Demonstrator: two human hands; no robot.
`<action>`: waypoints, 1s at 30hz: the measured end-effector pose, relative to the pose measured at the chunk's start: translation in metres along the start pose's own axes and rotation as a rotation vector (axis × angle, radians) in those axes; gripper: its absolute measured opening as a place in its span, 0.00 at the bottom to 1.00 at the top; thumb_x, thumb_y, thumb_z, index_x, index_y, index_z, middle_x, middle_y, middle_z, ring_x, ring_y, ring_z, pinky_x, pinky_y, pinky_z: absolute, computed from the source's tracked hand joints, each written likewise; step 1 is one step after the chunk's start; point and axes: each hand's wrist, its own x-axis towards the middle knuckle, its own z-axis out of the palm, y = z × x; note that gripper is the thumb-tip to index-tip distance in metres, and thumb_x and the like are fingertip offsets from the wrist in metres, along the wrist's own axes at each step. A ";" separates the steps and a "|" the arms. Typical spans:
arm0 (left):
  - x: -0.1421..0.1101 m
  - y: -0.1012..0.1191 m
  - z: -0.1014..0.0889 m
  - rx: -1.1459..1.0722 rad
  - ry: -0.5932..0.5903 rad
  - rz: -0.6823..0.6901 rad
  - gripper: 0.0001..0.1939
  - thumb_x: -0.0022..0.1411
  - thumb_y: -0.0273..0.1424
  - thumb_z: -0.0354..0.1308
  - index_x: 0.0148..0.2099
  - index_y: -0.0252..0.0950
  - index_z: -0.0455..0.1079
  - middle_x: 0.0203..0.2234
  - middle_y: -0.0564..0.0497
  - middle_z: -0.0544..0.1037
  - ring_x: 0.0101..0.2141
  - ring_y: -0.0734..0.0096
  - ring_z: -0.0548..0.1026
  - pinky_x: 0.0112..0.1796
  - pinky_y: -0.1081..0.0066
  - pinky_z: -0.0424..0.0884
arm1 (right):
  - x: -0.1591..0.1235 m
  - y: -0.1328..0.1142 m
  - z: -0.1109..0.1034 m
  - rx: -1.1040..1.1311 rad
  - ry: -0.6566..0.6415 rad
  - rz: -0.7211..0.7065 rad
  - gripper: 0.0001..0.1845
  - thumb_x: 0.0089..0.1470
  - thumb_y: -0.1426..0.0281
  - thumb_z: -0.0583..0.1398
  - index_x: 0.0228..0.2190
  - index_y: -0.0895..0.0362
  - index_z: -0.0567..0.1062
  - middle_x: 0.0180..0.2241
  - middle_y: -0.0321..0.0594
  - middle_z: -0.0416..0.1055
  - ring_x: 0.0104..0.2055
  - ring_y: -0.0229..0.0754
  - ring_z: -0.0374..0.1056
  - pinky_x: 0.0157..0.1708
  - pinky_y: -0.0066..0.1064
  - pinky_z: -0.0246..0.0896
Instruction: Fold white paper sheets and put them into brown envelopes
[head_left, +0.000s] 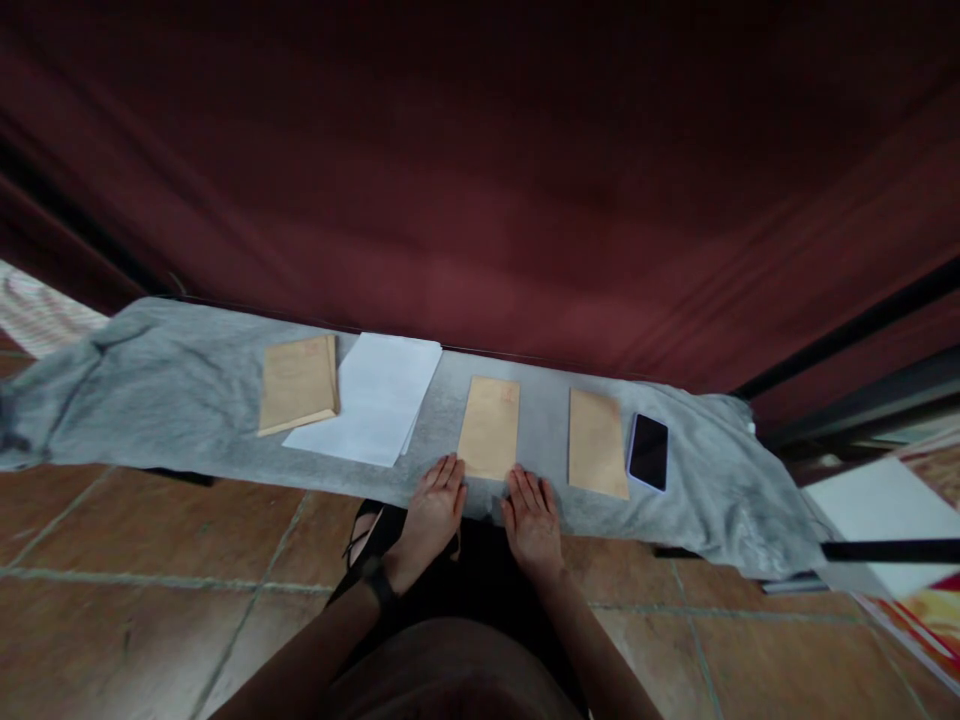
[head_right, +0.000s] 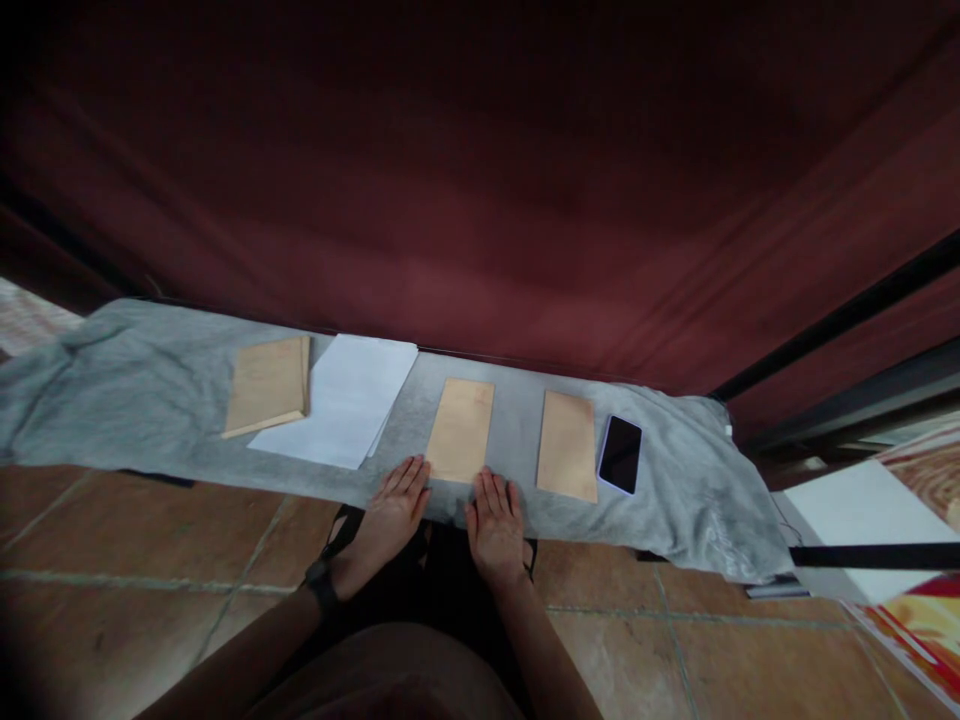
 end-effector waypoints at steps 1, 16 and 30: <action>0.003 0.003 0.001 -0.038 0.006 -0.026 0.22 0.70 0.29 0.47 0.63 0.31 0.67 0.61 0.37 0.71 0.62 0.54 0.67 0.61 0.55 0.63 | 0.001 -0.002 0.000 -0.006 0.003 0.013 0.25 0.69 0.67 0.49 0.62 0.61 0.67 0.63 0.47 0.65 0.66 0.50 0.60 0.68 0.48 0.44; 0.060 0.012 -0.009 -1.173 -0.003 -0.630 0.29 0.52 0.30 0.63 0.57 0.32 0.70 0.27 0.54 0.76 0.28 0.69 0.75 0.33 0.69 0.72 | 0.031 -0.021 0.000 0.007 0.083 0.119 0.23 0.65 0.68 0.52 0.59 0.58 0.70 0.54 0.55 0.73 0.53 0.55 0.69 0.52 0.46 0.64; 0.058 0.037 0.003 -1.355 -0.045 -0.608 0.45 0.53 0.32 0.65 0.70 0.33 0.53 0.28 0.54 0.78 0.28 0.69 0.76 0.30 0.71 0.71 | 0.056 -0.035 0.009 1.405 0.089 0.773 0.26 0.54 0.46 0.60 0.29 0.57 0.77 0.27 0.43 0.78 0.30 0.46 0.77 0.35 0.39 0.77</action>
